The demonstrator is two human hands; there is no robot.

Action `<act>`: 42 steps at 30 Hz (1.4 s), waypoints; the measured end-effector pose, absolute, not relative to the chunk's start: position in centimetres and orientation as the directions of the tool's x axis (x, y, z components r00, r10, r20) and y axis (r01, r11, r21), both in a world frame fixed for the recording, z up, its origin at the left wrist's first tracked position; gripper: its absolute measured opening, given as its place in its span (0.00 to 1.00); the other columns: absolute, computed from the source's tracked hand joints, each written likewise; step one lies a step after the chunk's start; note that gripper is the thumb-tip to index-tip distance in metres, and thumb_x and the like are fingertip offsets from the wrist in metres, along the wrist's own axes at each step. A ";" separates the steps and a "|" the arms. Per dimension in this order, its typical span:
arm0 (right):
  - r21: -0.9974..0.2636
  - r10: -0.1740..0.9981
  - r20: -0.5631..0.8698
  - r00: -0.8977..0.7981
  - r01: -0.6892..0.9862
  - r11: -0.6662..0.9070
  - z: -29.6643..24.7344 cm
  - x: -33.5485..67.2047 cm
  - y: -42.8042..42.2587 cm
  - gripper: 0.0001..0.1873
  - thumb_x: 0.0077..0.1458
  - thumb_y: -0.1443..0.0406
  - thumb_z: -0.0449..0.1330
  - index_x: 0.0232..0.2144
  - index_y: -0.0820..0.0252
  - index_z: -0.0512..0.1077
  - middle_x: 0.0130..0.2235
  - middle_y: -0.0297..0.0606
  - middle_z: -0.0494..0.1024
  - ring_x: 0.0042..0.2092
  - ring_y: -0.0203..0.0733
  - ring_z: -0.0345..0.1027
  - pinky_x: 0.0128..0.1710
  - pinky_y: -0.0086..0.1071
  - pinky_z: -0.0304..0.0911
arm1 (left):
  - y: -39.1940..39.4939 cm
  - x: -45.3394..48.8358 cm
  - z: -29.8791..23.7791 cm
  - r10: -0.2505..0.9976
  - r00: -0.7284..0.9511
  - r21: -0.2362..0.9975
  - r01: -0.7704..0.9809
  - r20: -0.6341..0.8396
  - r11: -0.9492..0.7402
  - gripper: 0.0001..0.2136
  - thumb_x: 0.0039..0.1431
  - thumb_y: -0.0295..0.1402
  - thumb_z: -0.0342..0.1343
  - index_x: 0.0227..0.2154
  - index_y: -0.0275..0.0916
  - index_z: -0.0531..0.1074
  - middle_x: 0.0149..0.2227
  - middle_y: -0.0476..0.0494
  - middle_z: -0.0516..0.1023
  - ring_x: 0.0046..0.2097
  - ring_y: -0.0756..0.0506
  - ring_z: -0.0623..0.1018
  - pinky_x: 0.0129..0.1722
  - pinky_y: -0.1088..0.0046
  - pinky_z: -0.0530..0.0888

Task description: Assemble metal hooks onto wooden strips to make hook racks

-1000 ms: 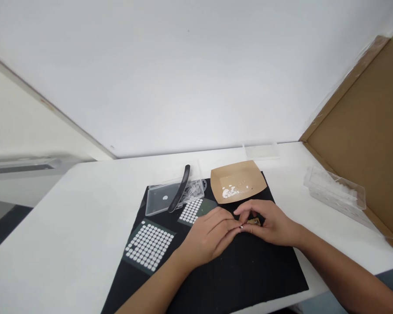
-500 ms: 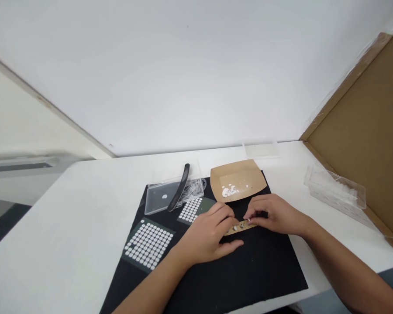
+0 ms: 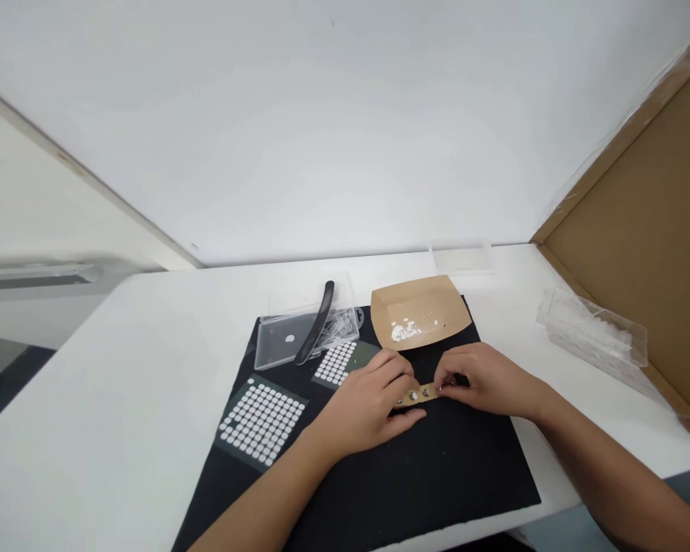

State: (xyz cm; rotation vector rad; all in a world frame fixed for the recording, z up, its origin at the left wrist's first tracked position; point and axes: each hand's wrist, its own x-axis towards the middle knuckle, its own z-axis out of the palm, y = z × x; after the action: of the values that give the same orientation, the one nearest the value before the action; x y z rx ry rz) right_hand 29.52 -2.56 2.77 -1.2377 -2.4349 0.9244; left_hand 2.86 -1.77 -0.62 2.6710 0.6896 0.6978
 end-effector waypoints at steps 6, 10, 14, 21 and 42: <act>-0.563 0.794 -0.040 -0.606 0.670 0.483 2.6 29.5 -2.8 0.08 0.59 0.74 0.68 0.35 0.55 0.79 0.37 0.30 0.84 0.39 0.42 0.76 0.42 0.34 0.63 | -1.6 2.9 -1.1 0.522 0.784 0.381 0.395 0.335 -0.836 0.08 0.69 0.37 0.65 0.40 0.39 0.73 0.43 0.41 0.80 0.50 0.38 0.77 0.43 0.64 0.78; -0.559 0.774 -0.017 -0.633 0.648 0.518 2.5 29.4 -2.9 0.10 0.59 0.76 0.66 0.35 0.55 0.78 0.37 0.31 0.84 0.40 0.41 0.76 0.45 0.35 0.62 | -1.6 2.9 -1.5 0.523 0.787 0.394 0.389 0.327 -0.833 0.07 0.70 0.35 0.64 0.39 0.39 0.73 0.42 0.42 0.80 0.49 0.39 0.76 0.43 0.64 0.78; -0.563 0.765 -0.010 -0.644 0.636 0.528 2.5 29.4 -2.9 0.11 0.59 0.77 0.65 0.35 0.56 0.77 0.37 0.32 0.83 0.40 0.42 0.75 0.45 0.36 0.62 | -1.7 2.8 -1.5 0.537 0.780 0.410 0.397 0.321 -0.821 0.07 0.70 0.35 0.63 0.39 0.39 0.73 0.40 0.43 0.80 0.47 0.40 0.76 0.41 0.65 0.77; -0.569 0.772 -0.025 -0.636 0.644 0.512 2.9 29.4 -3.0 0.10 0.59 0.76 0.65 0.36 0.55 0.75 0.37 0.30 0.83 0.39 0.41 0.74 0.45 0.36 0.62 | -1.7 2.8 -1.4 0.558 0.773 0.424 0.415 0.302 -0.805 0.07 0.70 0.36 0.64 0.39 0.40 0.73 0.37 0.44 0.78 0.45 0.41 0.75 0.39 0.67 0.75; -0.593 0.756 -0.026 -0.654 0.619 0.515 2.8 29.6 -2.7 0.10 0.60 0.74 0.66 0.41 0.55 0.76 0.40 0.32 0.82 0.42 0.42 0.74 0.43 0.34 0.63 | -1.8 2.8 -1.4 0.550 0.785 0.418 0.415 0.283 -0.808 0.07 0.73 0.38 0.61 0.41 0.40 0.74 0.38 0.43 0.77 0.45 0.40 0.75 0.40 0.66 0.75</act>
State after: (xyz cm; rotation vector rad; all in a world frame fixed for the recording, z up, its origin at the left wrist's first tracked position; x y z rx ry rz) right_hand 29.65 -2.66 2.79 -1.1663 -2.5215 0.8458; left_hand 2.75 -1.79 -1.43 2.6421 0.7377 0.5678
